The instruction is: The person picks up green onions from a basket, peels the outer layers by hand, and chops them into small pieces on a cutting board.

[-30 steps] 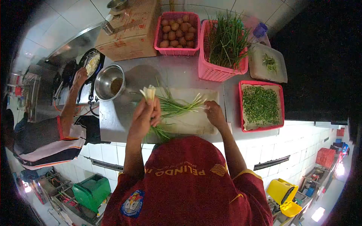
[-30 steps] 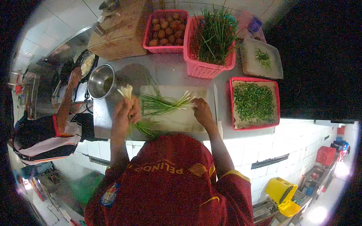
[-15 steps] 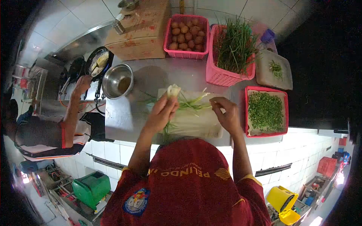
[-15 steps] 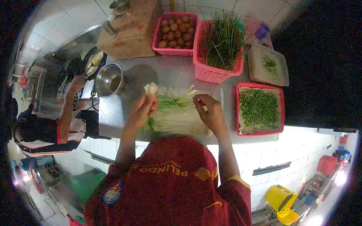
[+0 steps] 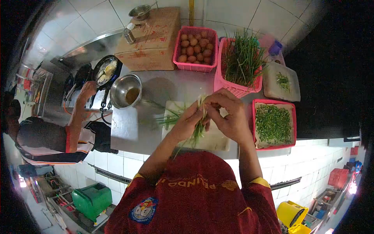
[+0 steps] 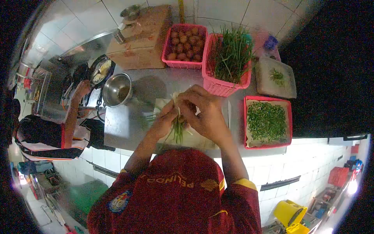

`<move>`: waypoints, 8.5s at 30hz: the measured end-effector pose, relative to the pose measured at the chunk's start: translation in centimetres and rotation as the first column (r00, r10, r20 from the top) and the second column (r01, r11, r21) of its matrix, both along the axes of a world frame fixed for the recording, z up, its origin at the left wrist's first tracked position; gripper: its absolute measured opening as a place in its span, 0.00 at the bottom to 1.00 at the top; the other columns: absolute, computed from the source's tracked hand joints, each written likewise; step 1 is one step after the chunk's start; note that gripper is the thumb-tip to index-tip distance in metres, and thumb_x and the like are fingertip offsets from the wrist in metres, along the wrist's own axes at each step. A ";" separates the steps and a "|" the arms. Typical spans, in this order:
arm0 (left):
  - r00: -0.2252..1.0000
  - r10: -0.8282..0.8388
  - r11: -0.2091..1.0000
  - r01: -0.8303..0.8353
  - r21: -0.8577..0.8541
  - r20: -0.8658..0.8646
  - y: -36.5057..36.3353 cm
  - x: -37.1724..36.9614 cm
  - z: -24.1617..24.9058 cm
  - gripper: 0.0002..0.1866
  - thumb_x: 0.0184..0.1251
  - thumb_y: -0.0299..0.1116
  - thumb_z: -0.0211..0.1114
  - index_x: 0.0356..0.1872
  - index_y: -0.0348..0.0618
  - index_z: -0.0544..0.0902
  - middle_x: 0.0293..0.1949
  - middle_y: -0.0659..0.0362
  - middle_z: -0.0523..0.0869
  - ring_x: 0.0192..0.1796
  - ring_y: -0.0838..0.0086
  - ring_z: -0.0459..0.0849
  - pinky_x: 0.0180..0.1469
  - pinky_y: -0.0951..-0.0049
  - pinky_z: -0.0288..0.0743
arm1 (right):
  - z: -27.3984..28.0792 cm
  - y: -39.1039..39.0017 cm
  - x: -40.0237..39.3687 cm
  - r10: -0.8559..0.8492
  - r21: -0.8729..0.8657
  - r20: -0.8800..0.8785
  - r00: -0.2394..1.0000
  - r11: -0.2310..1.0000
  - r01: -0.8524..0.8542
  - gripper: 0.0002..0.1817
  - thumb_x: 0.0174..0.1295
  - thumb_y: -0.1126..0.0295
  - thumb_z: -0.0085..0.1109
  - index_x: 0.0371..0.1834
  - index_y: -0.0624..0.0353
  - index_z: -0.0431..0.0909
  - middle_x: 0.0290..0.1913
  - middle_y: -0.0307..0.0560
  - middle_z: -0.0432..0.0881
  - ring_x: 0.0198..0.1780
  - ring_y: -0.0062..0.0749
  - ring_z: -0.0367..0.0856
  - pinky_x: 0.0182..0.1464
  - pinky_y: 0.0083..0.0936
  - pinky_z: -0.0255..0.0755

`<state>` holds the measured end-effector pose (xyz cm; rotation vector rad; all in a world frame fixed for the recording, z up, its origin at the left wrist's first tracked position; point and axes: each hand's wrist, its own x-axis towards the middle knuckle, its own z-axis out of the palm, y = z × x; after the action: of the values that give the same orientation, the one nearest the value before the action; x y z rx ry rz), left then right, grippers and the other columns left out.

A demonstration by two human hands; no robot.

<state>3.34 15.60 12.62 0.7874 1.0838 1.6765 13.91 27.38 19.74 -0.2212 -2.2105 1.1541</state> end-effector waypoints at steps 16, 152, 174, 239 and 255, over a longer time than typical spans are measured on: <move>0.915 0.065 0.988 -0.116 -0.105 -0.398 -0.1 0.1 0.0 0.23 0.81 0.49 0.42 0.52 0.35 0.69 0.26 0.65 0.70 0.26 0.82 0.65 0.28 0.77 0.63 | -4.3 -1.2 -0.4 -0.161 -0.337 -0.005 0.987 0.929 0.150 0.08 0.58 0.80 0.63 0.42 0.64 0.83 0.35 0.46 0.80 0.36 0.29 0.84 0.40 0.20 0.78; 0.941 0.336 0.938 -0.338 -0.079 -0.031 -4.5 -4.6 -2.7 0.16 0.79 0.48 0.46 0.50 0.45 0.68 0.31 0.66 0.69 0.27 0.81 0.67 0.31 0.76 0.69 | -7.4 -3.0 -4.3 -0.267 -0.394 0.093 0.959 0.875 0.281 0.08 0.52 0.73 0.74 0.31 0.63 0.83 0.26 0.43 0.83 0.24 0.19 0.78 0.27 0.19 0.71; 0.991 0.051 0.958 -0.083 -0.274 -0.120 -7.1 -4.0 -1.8 0.31 0.76 0.53 0.49 0.67 0.37 0.68 0.59 0.56 0.76 0.61 0.71 0.73 0.65 0.70 0.64 | -6.8 -6.9 -3.0 -0.042 -0.046 0.012 0.999 0.998 0.042 0.08 0.53 0.73 0.67 0.35 0.60 0.80 0.30 0.50 0.81 0.31 0.47 0.81 0.34 0.36 0.76; 0.765 0.615 0.775 -0.631 -0.034 -0.190 -10.6 -7.5 0.0 0.21 0.78 0.52 0.47 0.43 0.43 0.76 0.26 0.66 0.72 0.27 0.80 0.69 0.31 0.77 0.64 | -7.4 -2.6 -1.2 -0.179 -0.155 0.079 0.981 0.969 0.190 0.11 0.59 0.77 0.61 0.45 0.63 0.81 0.36 0.50 0.81 0.31 0.36 0.79 0.34 0.27 0.75; 0.750 0.652 0.754 -0.657 -0.006 -0.116 -11.4 -8.0 3.3 0.24 0.76 0.57 0.46 0.44 0.43 0.72 0.21 0.66 0.64 0.19 0.82 0.60 0.23 0.78 0.58 | -25.6 -0.2 4.3 -0.200 0.113 0.652 0.732 0.980 0.167 0.07 0.63 0.71 0.53 0.40 0.63 0.74 0.42 0.60 0.78 0.51 0.55 0.75 0.55 0.44 0.70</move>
<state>-4.61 4.17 15.91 0.4835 1.5995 2.1959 18.18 27.21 -5.89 -0.9420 -2.7331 1.0012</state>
